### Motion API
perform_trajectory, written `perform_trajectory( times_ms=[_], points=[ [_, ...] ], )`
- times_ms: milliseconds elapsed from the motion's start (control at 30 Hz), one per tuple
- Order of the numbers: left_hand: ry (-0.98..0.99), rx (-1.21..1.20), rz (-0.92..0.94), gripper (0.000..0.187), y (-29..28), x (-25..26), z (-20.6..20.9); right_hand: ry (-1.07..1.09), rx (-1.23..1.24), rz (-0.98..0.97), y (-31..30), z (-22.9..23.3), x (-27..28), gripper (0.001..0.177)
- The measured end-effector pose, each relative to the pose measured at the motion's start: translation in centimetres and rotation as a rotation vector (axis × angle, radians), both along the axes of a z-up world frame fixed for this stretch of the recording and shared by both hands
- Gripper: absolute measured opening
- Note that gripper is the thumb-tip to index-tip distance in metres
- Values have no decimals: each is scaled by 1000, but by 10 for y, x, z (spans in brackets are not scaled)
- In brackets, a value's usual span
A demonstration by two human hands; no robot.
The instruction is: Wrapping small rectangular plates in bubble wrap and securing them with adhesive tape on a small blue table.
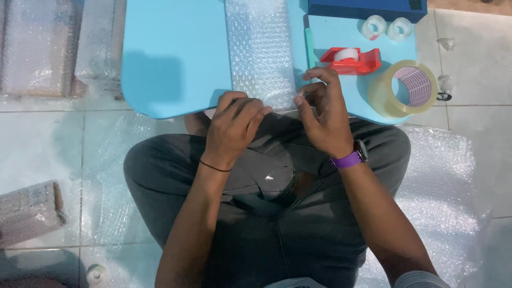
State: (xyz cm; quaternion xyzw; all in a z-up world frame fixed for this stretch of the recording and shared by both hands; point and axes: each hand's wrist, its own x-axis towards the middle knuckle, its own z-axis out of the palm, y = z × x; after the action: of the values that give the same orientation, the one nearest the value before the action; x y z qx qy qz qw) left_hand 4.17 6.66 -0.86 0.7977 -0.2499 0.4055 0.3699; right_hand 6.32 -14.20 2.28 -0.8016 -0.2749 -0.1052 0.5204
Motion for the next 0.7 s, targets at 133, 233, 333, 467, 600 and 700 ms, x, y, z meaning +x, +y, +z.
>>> perform_trajectory(
  times_ms=[133, 233, 333, 467, 600, 700],
  points=[
    [25, -95, -15, 9, -4, 1, -2, 12, 27, 2, -2, -1, 2, 41],
    [60, -139, 4, 12, -8, 1, 3, 14, 2, -24, -2, -3, 2, 45],
    [74, -149, 46, 15, -11, 0, 5, 1, -31, -60, 1, 2, 1, 45],
    [109, -200, 138, 22, -13, -1, 1, 2, -83, -116, 6, 10, 1, 46],
    [193, -203, 162, 18, -17, -4, 9, 15, -144, -153, 9, 17, 2, 46],
    [280, -179, 219, 17, -19, -2, 10, 15, -174, -186, 11, 18, 3, 48]
  ],
)
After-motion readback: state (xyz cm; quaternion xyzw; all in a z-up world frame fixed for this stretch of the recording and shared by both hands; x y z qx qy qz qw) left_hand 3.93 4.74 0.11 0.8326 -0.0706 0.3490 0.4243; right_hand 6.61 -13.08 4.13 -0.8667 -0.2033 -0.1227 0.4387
